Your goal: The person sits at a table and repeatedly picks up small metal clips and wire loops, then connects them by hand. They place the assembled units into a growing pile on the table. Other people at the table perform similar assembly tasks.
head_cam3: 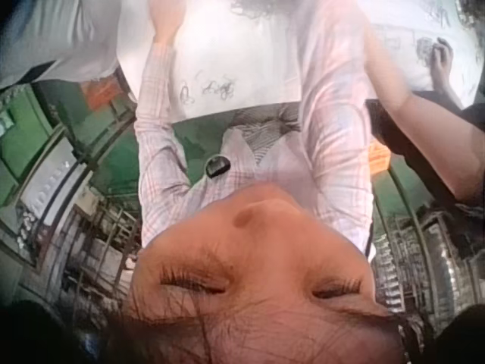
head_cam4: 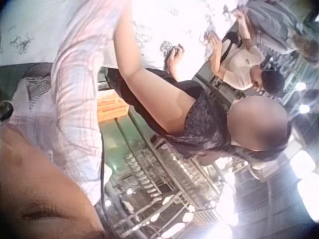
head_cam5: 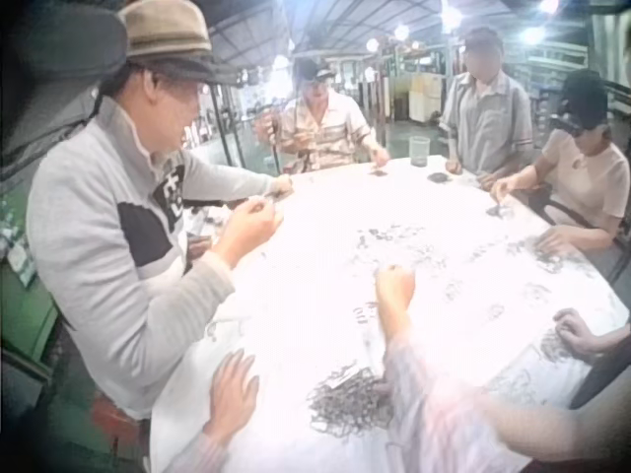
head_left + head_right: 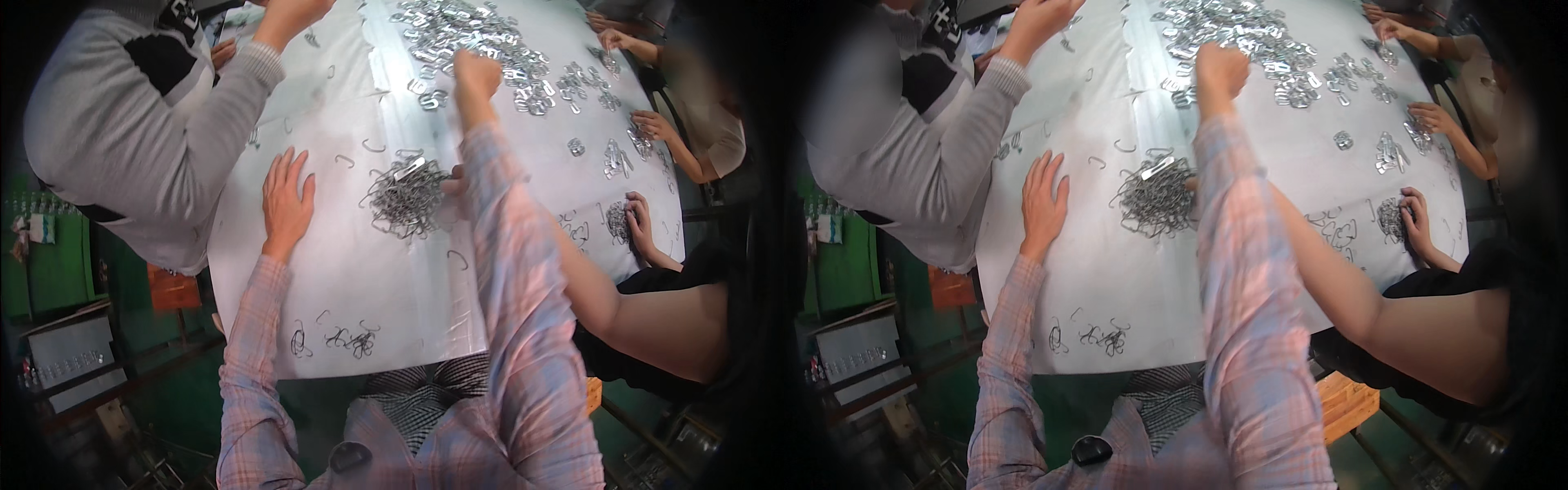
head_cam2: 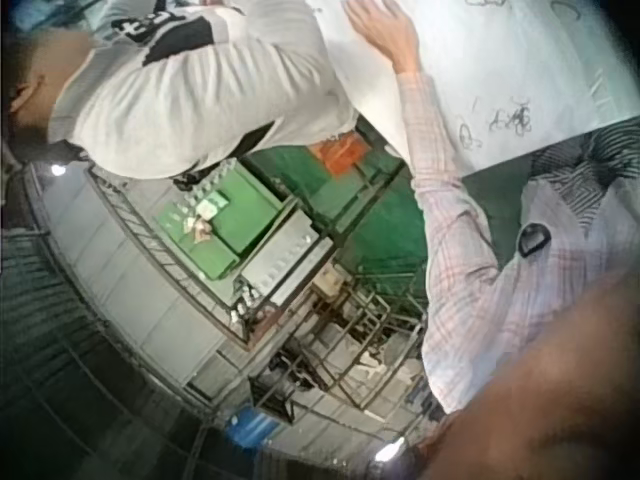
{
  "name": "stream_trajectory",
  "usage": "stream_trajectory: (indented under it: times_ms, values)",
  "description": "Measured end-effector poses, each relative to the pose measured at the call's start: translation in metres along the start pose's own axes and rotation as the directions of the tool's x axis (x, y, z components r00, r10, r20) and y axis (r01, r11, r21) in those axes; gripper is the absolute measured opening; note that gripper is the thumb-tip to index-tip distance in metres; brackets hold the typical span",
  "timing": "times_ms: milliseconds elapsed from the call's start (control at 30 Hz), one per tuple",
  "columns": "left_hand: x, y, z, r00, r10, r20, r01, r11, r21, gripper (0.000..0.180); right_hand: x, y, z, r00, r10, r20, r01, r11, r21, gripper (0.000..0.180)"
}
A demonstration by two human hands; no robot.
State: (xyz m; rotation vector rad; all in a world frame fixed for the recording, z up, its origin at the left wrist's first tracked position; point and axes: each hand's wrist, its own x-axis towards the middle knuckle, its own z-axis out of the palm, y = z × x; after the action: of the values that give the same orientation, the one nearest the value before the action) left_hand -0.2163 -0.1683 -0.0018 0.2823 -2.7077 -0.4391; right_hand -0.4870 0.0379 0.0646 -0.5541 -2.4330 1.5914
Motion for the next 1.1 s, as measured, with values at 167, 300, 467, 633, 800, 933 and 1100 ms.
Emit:
stream_trajectory:
  times_ms: [167,300,467,633,800,933,1100]
  values:
    - [0.000,-0.002,0.001,1.000,0.008,-0.008,-0.008,0.999,0.038,0.042,0.061,-0.003,-0.004,0.974,-0.176,0.144,0.216,0.914,-0.343,0.044]
    - [-0.004,-0.003,0.003,1.000,0.002,0.001,-0.002,0.999,0.040,0.042,0.114,0.024,0.004,0.917,-0.237,0.322,0.371,0.806,-0.461,0.043]
    - [0.001,0.002,0.000,1.000,-0.017,0.015,0.016,1.000,0.008,0.043,0.087,0.037,0.016,0.941,-0.086,0.329,0.236,0.861,-0.450,0.049]
    - [0.002,0.003,0.000,0.999,-0.004,0.036,0.003,1.000,0.030,0.044,0.033,0.034,0.006,0.968,-0.018,0.248,0.124,0.901,-0.416,0.039]
    - [0.001,-0.002,0.001,1.000,0.010,0.020,-0.010,0.999,0.039,0.044,-0.019,0.031,-0.036,0.900,-0.172,0.400,0.353,0.826,-0.440,0.027]
    - [0.003,0.003,0.001,0.999,0.000,0.032,-0.002,0.999,0.049,0.044,-0.022,0.052,-0.057,0.867,-0.220,0.447,0.449,0.735,-0.509,0.026]
    - [0.001,-0.004,0.002,1.000,0.011,0.026,-0.012,0.999,0.048,0.044,-0.036,0.063,-0.081,0.859,-0.281,0.429,0.466,0.778,-0.423,0.025]
